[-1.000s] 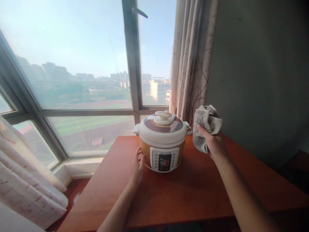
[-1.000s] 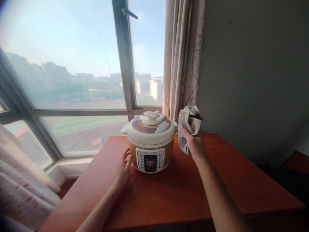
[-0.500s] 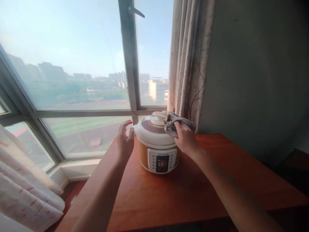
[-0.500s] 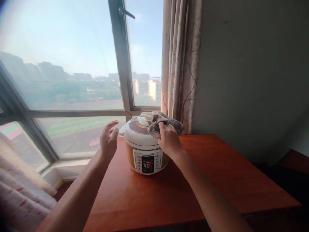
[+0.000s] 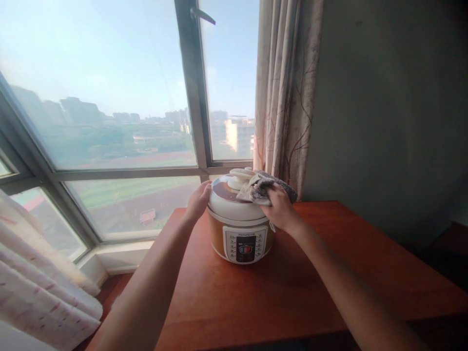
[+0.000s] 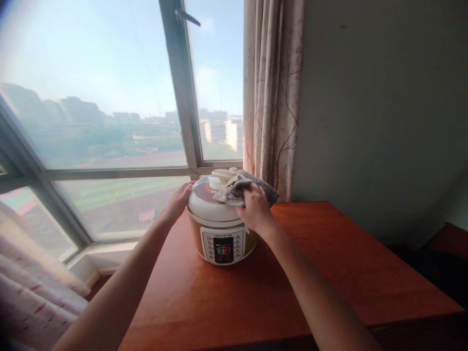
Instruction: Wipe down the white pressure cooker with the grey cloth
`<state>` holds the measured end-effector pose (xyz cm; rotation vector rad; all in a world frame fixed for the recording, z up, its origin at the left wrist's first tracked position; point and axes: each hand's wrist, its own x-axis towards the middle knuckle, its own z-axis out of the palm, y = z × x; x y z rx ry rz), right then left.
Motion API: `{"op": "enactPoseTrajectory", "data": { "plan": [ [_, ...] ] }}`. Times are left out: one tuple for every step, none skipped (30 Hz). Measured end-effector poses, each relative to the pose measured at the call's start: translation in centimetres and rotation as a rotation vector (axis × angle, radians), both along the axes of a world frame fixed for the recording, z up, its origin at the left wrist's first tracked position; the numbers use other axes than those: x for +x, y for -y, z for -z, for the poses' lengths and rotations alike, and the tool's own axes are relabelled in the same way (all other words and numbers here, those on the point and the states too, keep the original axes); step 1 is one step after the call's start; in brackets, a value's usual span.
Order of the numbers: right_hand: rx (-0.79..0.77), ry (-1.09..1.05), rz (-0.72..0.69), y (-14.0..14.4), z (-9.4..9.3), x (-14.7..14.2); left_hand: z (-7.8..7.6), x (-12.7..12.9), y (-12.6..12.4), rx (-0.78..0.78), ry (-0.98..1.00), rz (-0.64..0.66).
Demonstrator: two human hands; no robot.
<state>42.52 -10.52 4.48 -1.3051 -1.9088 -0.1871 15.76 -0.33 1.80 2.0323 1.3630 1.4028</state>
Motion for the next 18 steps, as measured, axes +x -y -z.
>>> {"op": "enactPoseTrajectory", "data": {
  "plan": [
    [-0.046,0.028,0.029,-0.5,-0.4,0.2,0.0,0.0,0.0,-0.001,-0.005,0.0],
    [-0.1,0.057,0.065,-1.1,-0.9,0.4,0.0,0.0,0.0,-0.003,-0.008,-0.005],
    [-0.157,0.086,0.103,-1.8,-1.4,0.6,0.0,0.0,0.0,-0.005,-0.01,-0.01],
    [-0.211,0.112,0.138,-2.5,-1.8,0.9,0.0,0.0,0.0,-0.006,-0.009,-0.015],
    [-0.257,0.133,0.167,-3.2,-2.3,1.2,0.0,0.0,0.0,-0.006,-0.007,-0.016],
    [-0.292,0.145,0.192,-4.0,-2.7,1.6,0.1,0.1,0.0,-0.006,-0.004,-0.016],
    [-0.315,0.151,0.212,-4.7,-3.0,1.8,0.1,0.1,0.0,-0.005,-0.001,-0.015],
    [-0.329,0.15,0.229,-5.5,-3.3,2.1,0.2,0.1,0.0,-0.003,0.002,-0.014],
    [-0.339,0.147,0.248,-6.2,-3.6,2.2,0.3,0.1,0.0,-0.001,0.003,-0.014],
    [-0.352,0.146,0.271,-6.8,-3.8,2.3,0.3,0.1,0.0,0.002,0.003,-0.015],
    [-0.367,0.145,0.294,-7.4,-4.0,2.3,0.4,0.1,0.0,0.003,0.001,-0.018],
    [-0.385,0.145,0.316,-7.8,-4.1,2.3,0.5,0.0,0.1,0.005,-0.001,-0.023],
    [-0.405,0.145,0.334,-8.2,-4.3,2.2,0.5,0.0,0.1,0.006,-0.006,-0.028],
    [-0.424,0.146,0.35,-8.5,-4.4,2.1,0.5,0.0,0.1,0.006,-0.01,-0.032],
    [-0.441,0.148,0.362,-8.6,-4.5,1.9,0.6,0.0,0.1,0.006,-0.013,-0.035],
    [-0.454,0.151,0.371,-8.6,-4.7,1.7,0.6,0.0,0.1,0.007,-0.014,-0.037],
    [-0.462,0.155,0.375,-8.6,-4.8,1.5,0.6,0.0,0.2,0.009,-0.012,-0.035],
    [-0.465,0.162,0.374,-8.4,-4.8,1.3,0.6,0.0,0.2,0.011,-0.008,-0.034]
  ]
}}
